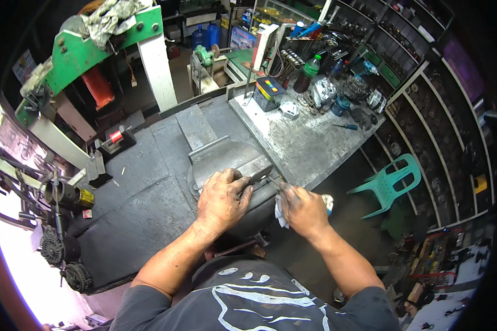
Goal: The person operates a green drill press to work on a metal part, then removes the part and walks to a workbench. They place the part in a bench vise, tighten it, and use a cloth to wipe the surface of the part.
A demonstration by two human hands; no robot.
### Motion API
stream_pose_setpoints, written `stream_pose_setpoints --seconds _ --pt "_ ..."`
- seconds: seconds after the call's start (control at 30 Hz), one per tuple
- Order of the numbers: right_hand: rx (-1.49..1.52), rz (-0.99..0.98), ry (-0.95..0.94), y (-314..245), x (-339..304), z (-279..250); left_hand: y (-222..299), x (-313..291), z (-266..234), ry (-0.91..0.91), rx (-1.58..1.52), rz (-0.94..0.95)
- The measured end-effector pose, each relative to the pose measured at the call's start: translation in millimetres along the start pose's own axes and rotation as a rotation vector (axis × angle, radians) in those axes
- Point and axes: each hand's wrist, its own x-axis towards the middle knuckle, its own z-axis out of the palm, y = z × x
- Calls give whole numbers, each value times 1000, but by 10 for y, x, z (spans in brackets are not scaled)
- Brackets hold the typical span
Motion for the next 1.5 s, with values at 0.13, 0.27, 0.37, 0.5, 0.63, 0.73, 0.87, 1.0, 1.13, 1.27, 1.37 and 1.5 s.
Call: stream_pose_setpoints --seconds 0.13,0.27,0.37,0.5,0.63,0.73,0.87,1.0,1.13,1.27,1.37,1.5 --pt "16 -29 100 -47 -50 65 -47 -1 4 56 -17 41" --pt "-23 169 -39 -231 59 282 -68 18 -3 41 -50 44" --pt "3 263 -149 -432 0 210 -79 26 -5 14 -53 46" --pt "-18 342 -188 -508 -16 179 -81 26 -5 40 -52 58" --pt "29 259 49 -459 -23 320 -90 36 -23 22 -53 95" --pt "-36 332 -133 -456 -113 382 -100 36 -27 -2 -59 82" --pt "-65 277 82 -495 -155 371 -110 43 -16 13 -59 106" --pt "17 401 -92 -643 -100 371 -103 36 -15 -21 -38 99" --pt "184 456 -15 -738 -43 342 -81 33 -15 4 1 123" --pt "316 532 76 -743 7 248 -44 51 -11 -4 -2 121" --pt "533 664 -65 -722 11 202 -17 58 -9 11 8 98" --pt "608 427 225 -576 54 311 12 59 1 -6 28 95"
